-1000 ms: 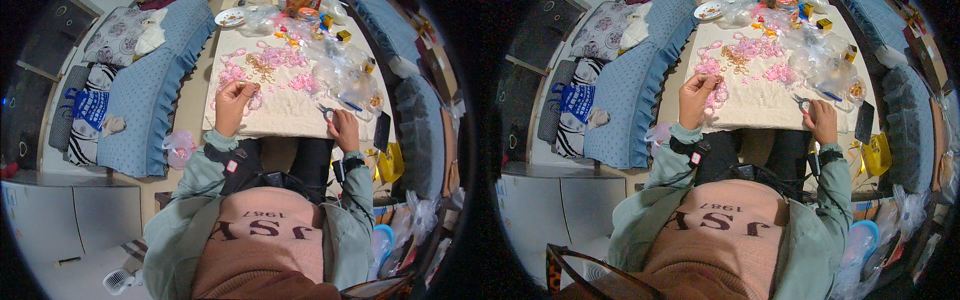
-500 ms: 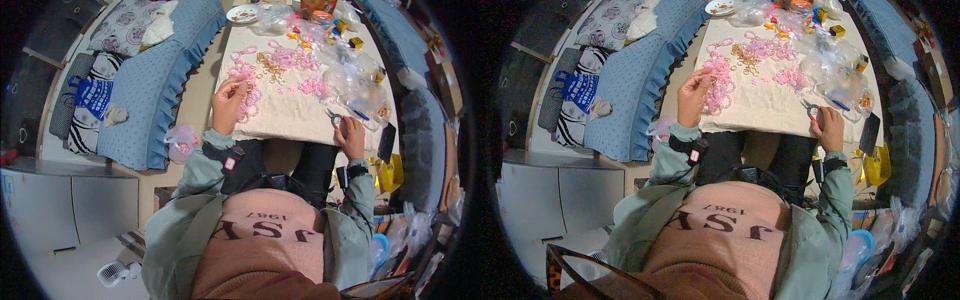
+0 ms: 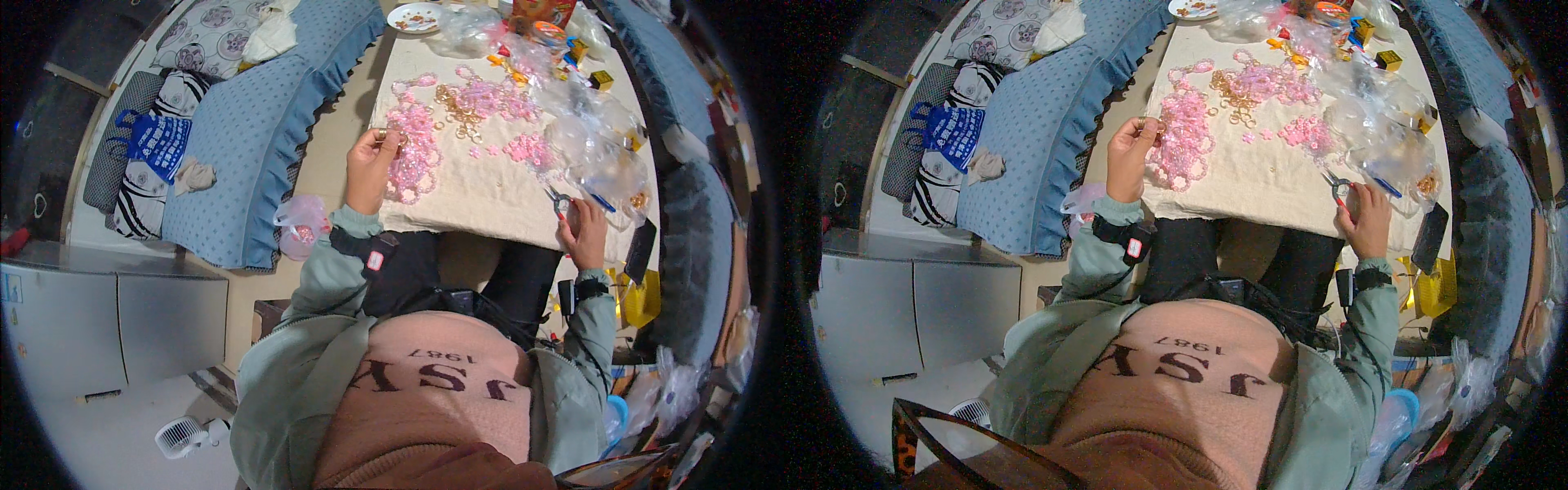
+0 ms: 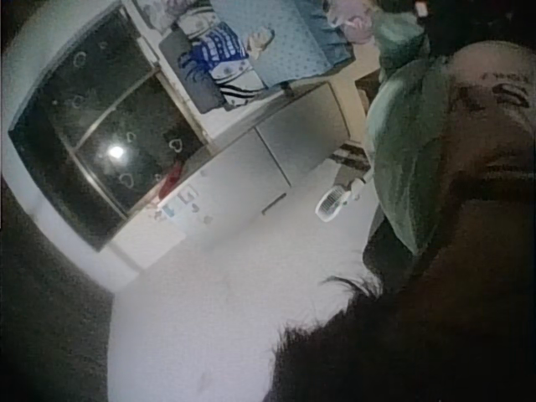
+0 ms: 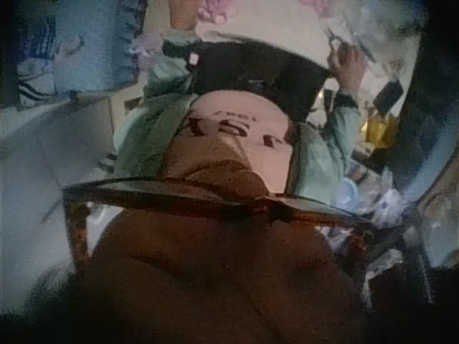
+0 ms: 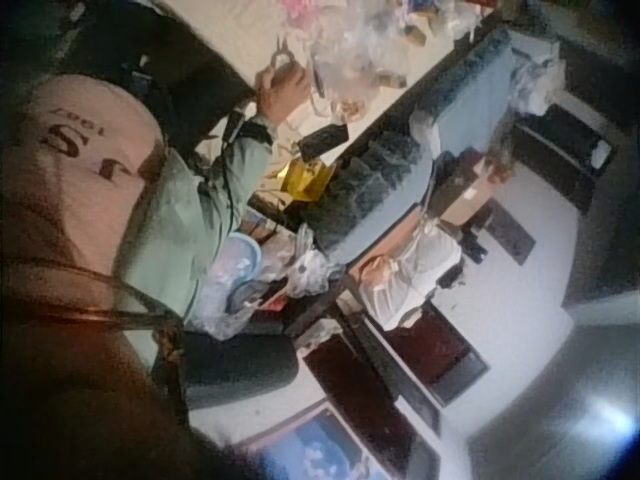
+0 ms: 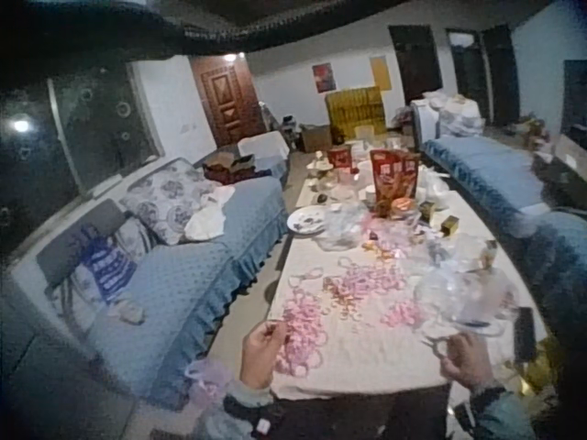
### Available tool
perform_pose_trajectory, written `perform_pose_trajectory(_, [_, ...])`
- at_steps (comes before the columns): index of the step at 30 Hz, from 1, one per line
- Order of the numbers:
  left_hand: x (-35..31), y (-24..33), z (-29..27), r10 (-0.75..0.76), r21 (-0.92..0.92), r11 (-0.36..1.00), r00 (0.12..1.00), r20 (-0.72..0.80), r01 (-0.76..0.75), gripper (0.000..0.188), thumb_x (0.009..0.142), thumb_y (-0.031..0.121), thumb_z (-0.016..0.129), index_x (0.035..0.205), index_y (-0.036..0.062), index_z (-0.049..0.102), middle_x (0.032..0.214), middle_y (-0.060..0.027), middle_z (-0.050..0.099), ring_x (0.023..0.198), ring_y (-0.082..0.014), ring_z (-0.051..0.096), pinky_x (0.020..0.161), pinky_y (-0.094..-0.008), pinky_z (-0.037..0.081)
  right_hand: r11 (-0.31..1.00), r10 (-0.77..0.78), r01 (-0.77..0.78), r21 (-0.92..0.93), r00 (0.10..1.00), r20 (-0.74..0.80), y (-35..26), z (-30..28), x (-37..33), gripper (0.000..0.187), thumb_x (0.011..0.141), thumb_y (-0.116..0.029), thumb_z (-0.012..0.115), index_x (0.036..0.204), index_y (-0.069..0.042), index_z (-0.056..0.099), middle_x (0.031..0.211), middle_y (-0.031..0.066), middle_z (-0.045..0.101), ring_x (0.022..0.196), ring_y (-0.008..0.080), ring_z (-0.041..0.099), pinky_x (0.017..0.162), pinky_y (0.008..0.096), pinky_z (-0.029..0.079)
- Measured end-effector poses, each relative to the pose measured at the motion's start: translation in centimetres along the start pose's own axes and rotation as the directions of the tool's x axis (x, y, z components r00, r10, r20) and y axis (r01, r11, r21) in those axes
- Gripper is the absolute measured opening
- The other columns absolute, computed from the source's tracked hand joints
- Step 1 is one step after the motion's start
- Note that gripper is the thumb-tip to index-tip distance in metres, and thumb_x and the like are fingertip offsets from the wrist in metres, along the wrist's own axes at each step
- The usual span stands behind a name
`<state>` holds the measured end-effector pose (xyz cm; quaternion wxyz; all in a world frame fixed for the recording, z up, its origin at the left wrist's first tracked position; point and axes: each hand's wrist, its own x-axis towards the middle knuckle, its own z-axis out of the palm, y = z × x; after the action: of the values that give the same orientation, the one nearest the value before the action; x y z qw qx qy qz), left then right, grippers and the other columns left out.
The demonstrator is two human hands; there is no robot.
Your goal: The person assembles pink beaded keychains at a table, using pliers to open and close small metal jump rings. They pick up beads and rings, link them into short chains, and place finished pieces on the table.
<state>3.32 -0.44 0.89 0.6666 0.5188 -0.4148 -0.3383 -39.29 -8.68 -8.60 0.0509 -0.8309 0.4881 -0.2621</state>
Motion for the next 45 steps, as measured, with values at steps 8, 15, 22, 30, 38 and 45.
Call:
perform_pose_trajectory(8, [2.3,-1.9,-1.4,-0.042,0.107,0.993,0.999,0.007,0.041,0.021,0.101,0.022,0.065,0.099,0.0008,0.067,0.092,-0.0019,0.069,0.077,-0.0073,0.055,0.072,-0.0225,0.045,1.0,0.004,-0.003,0.023,0.999,-0.034,0.0,0.2,-0.1,0.051,0.082,-0.028,0.069,0.127,-0.006,0.059,0.126,0.0179,0.056,0.119,0.0373,0.051,0.103,0.0465,0.038])
perform_pose_trajectory(15, [5.1,-3.8,-2.0,-0.055,0.19,0.981,0.998,0.031,0.048,0.02,0.101,0.019,0.064,0.098,-0.0009,0.066,0.09,-0.0026,0.069,0.077,-0.0059,0.057,0.071,-0.022,0.046,0.999,0.043,-0.042,0.031,0.999,-0.031,-0.3,0.1,-0.1,0.052,0.082,-0.027,0.07,0.128,-0.006,0.058,0.125,0.0175,0.056,0.117,0.0371,0.052,0.102,0.0461,0.039])
perform_pose_trajectory(22, [9.1,-5.0,-2.2,-0.131,0.395,0.91,0.991,-0.01,0.124,0.018,0.099,0.017,0.064,0.093,0.0003,0.068,0.085,-0.0008,0.066,0.074,-0.0076,0.056,0.067,-0.0245,0.046,1.0,0.011,-0.009,0.028,0.997,-0.081,-0.5,0.0,0.1,0.054,0.08,-0.025,0.072,0.128,-0.005,0.058,0.122,0.0167,0.057,0.114,0.0374,0.053,0.099,0.046,0.04])
perform_pose_trajectory(30, [11.3,-6.0,-1.5,0.116,0.868,0.492,0.993,0.002,-0.06,0.015,0.084,0.023,0.07,0.092,0.0113,0.074,0.093,-0.0104,0.071,0.091,-0.0313,0.067,0.081,-0.0434,0.05,0.999,0.017,-0.013,0.045,0.996,-0.088,-0.5,-0.1,0.2,0.054,0.078,-0.023,0.074,0.127,-0.006,0.058,0.121,0.0176,0.057,0.112,0.0375,0.054,0.098,0.0466,0.041])
perform_pose_trajectory(38, [15.1,-8.1,6.7,0.098,0.814,0.443,0.923,0.371,-0.374,0.017,0.081,0.017,0.071,0.096,0.0108,0.075,0.099,-0.011,0.067,0.087,-0.0291,0.066,0.08,-0.0415,0.053,0.997,0.05,-0.047,0.056,0.997,-0.061,-0.6,-0.3,0.3,0.056,0.077,-0.026,0.075,0.127,-0.007,0.058,0.12,0.0163,0.057,0.11,0.0366,0.053,0.097,0.0461,0.041])
perform_pose_trajectory(45, [16.0,-12.4,9.0,0.189,0.823,0.252,0.86,0.475,-0.51,0.01,0.077,0.01,0.072,0.086,0.0069,0.072,0.092,-0.0108,0.064,0.095,-0.0337,0.061,0.082,-0.0451,0.051,0.998,0.055,-0.053,0.038,0.997,-0.051,-0.3,-0.2,0.2,0.058,0.078,-0.029,0.074,0.127,-0.005,0.058,0.122,0.0171,0.057,0.113,0.0371,0.052,0.1,0.0468,0.039])
